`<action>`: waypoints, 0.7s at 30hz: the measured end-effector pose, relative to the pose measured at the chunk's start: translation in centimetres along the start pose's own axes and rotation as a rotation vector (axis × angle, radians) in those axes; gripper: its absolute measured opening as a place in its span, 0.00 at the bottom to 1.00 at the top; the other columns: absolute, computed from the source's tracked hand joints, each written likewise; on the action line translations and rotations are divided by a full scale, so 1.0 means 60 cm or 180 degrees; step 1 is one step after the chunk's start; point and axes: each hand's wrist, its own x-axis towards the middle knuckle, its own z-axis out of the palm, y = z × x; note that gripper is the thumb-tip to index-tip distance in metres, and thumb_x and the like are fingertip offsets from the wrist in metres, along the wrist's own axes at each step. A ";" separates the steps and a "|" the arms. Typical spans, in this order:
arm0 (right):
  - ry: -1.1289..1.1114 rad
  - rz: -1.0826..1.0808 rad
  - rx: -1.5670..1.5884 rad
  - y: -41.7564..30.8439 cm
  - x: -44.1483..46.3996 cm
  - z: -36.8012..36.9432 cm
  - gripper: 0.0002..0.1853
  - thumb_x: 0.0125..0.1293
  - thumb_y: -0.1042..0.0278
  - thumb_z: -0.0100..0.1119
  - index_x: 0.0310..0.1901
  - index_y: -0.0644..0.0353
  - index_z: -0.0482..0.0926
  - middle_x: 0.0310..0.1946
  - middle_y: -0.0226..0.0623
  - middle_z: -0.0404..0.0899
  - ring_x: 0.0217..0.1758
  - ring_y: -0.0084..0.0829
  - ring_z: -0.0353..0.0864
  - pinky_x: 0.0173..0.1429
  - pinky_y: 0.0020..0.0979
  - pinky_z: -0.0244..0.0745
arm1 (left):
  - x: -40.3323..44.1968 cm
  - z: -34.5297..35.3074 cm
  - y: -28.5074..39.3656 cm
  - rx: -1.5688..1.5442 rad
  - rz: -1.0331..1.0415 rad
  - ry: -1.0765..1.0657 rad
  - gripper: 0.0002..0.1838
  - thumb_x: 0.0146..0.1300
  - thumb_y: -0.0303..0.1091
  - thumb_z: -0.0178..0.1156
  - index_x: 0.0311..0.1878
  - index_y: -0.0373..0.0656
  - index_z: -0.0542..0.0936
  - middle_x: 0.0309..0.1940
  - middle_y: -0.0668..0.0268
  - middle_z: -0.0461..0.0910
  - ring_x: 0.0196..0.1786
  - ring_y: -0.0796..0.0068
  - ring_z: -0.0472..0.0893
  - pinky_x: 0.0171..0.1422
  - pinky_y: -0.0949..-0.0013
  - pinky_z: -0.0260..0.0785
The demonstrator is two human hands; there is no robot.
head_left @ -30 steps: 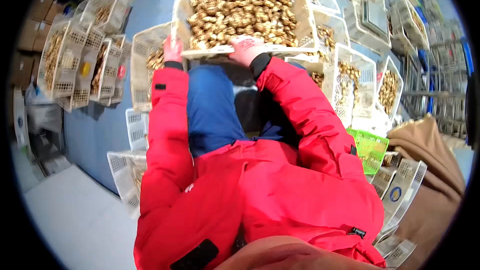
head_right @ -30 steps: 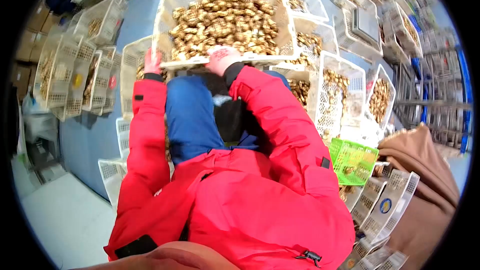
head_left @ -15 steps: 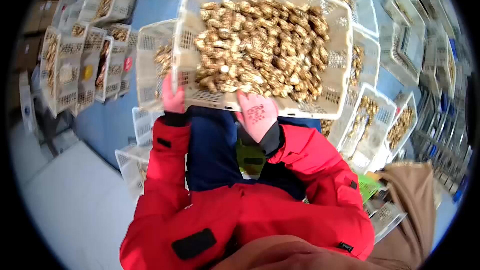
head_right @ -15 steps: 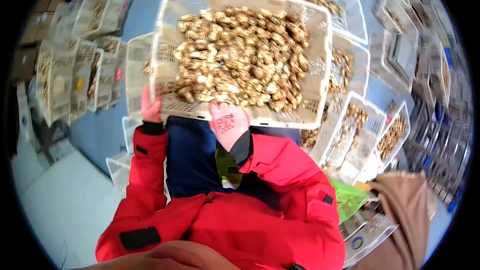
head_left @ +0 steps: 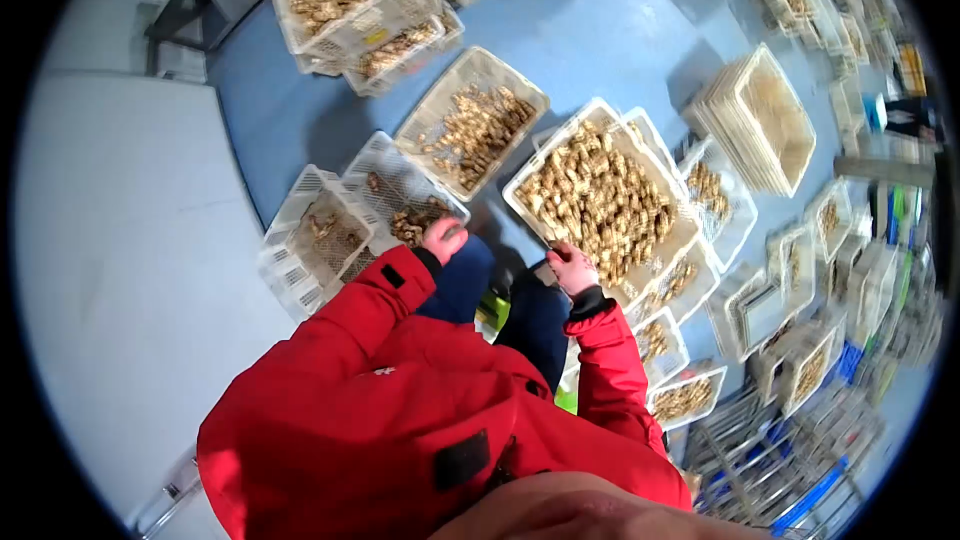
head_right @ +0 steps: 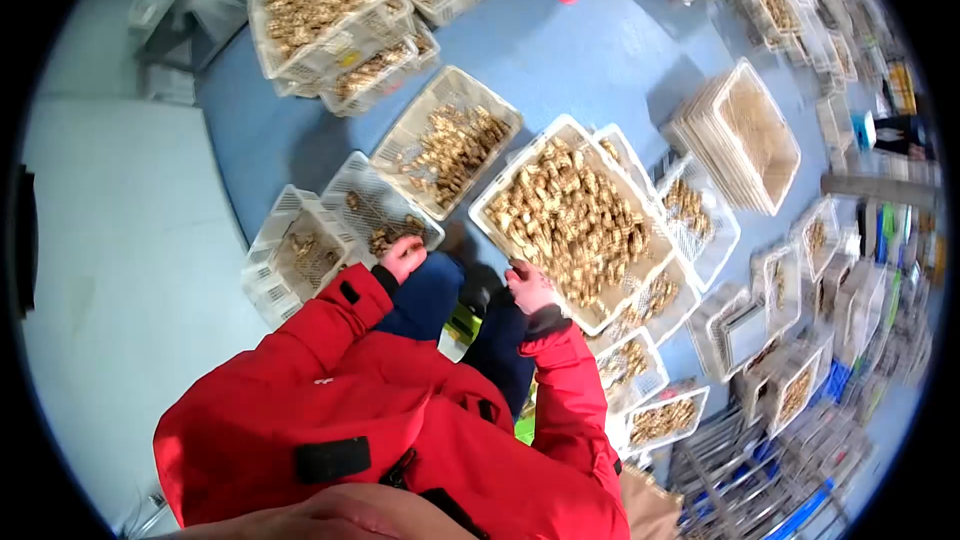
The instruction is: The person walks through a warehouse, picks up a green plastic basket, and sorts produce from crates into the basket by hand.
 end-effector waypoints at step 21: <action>-0.0224 -0.1302 -0.0465 -0.548 0.072 -0.123 0.17 0.56 0.61 0.52 0.44 0.61 0.73 0.37 0.41 0.77 0.41 0.32 0.76 0.45 0.28 0.68 | -0.020 -0.387 0.052 -0.2217 -0.1245 0.0315 0.22 0.62 0.47 0.37 0.56 0.47 0.62 0.54 0.67 0.66 0.54 0.68 0.65 0.47 0.67 0.62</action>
